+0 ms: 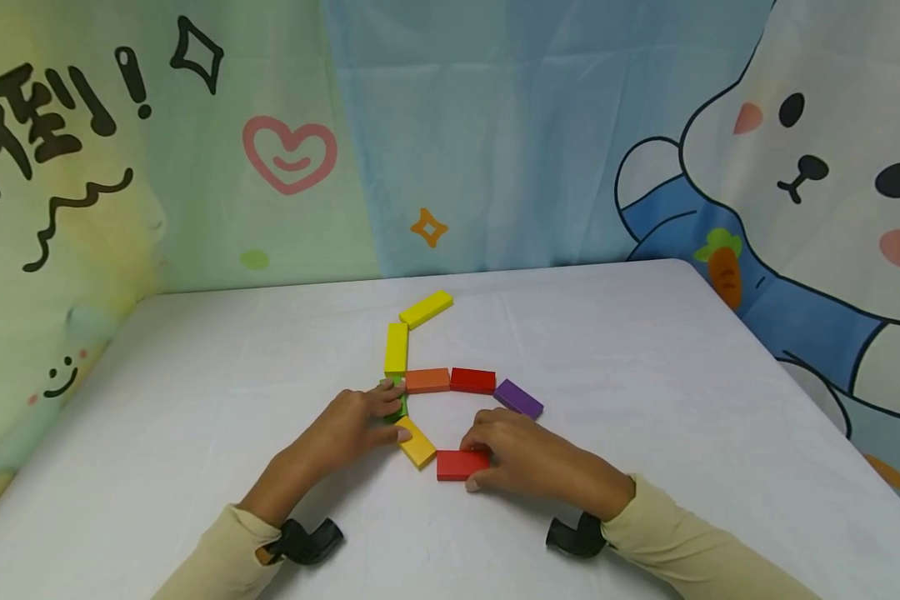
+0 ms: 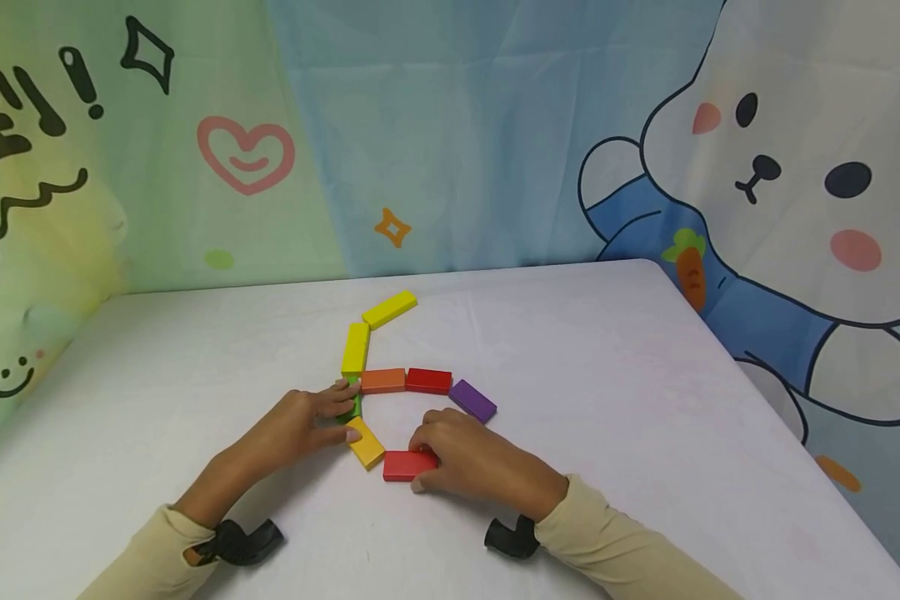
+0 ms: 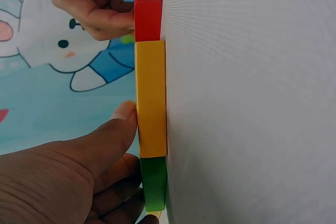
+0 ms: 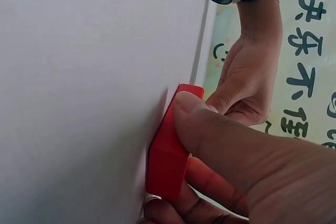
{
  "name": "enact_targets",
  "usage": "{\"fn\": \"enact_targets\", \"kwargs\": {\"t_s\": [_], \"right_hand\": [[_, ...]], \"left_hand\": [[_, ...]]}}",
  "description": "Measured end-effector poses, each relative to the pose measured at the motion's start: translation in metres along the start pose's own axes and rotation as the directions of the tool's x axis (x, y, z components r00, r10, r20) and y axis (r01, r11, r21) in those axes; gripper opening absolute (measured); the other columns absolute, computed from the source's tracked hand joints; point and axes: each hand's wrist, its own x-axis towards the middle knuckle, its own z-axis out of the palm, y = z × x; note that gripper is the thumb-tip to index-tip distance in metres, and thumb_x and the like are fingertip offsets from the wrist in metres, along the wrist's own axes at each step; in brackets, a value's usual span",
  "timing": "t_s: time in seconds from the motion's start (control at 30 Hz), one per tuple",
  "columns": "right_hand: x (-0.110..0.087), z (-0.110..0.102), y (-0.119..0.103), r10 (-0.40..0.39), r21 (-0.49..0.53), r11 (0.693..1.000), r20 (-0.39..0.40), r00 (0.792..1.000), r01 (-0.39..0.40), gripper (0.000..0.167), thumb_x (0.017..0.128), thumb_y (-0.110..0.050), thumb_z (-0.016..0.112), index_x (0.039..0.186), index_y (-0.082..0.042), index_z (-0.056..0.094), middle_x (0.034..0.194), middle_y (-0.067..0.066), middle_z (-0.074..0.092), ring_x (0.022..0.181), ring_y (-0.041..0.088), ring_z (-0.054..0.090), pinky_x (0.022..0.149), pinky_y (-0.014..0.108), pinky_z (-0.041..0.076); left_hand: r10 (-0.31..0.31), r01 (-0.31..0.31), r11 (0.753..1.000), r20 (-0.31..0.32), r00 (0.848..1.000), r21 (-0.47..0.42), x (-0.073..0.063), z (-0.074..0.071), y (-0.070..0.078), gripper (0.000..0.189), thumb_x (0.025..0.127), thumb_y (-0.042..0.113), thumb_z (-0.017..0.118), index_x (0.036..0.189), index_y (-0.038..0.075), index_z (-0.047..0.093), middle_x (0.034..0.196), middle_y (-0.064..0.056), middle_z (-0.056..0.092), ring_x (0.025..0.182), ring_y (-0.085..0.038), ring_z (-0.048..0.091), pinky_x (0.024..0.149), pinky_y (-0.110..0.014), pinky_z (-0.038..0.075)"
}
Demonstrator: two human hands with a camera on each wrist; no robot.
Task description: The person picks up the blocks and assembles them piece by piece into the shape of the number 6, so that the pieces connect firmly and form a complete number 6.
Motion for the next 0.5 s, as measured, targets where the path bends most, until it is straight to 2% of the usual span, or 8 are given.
{"fn": "enact_targets", "kwargs": {"t_s": [0.3,0.5], "right_hand": [[-0.0005,0.0012,0.0005,-0.001,-0.005,1.0,0.003,1.0,0.001,0.045,0.077,-0.037,0.083,0.112,-0.011,0.073,0.093,-0.009,0.057,0.084,0.007,0.049,0.073,0.023,0.048],[-0.0015,-0.0037,0.0039,0.02,0.038,0.999,0.002,1.0,-0.02,0.055,0.08,-0.044,0.078,0.122,-0.011,0.069,0.095,-0.008,0.058,0.082,0.007,0.051,0.072,0.022,0.049]], "left_hand": [[-0.04,0.04,0.999,0.007,0.999,-0.018,-0.0004,0.0016,0.0006,0.055,0.081,0.022,0.079,0.127,-0.002,0.061,0.139,-0.008,0.053,0.136,-0.025,0.039,0.106,-0.046,0.036],[-0.018,0.018,1.0,0.001,1.0,-0.001,0.0001,0.0014,-0.0002,0.054,0.082,0.022,0.079,0.126,-0.002,0.062,0.138,-0.008,0.053,0.135,-0.026,0.04,0.105,-0.046,0.037]]}}
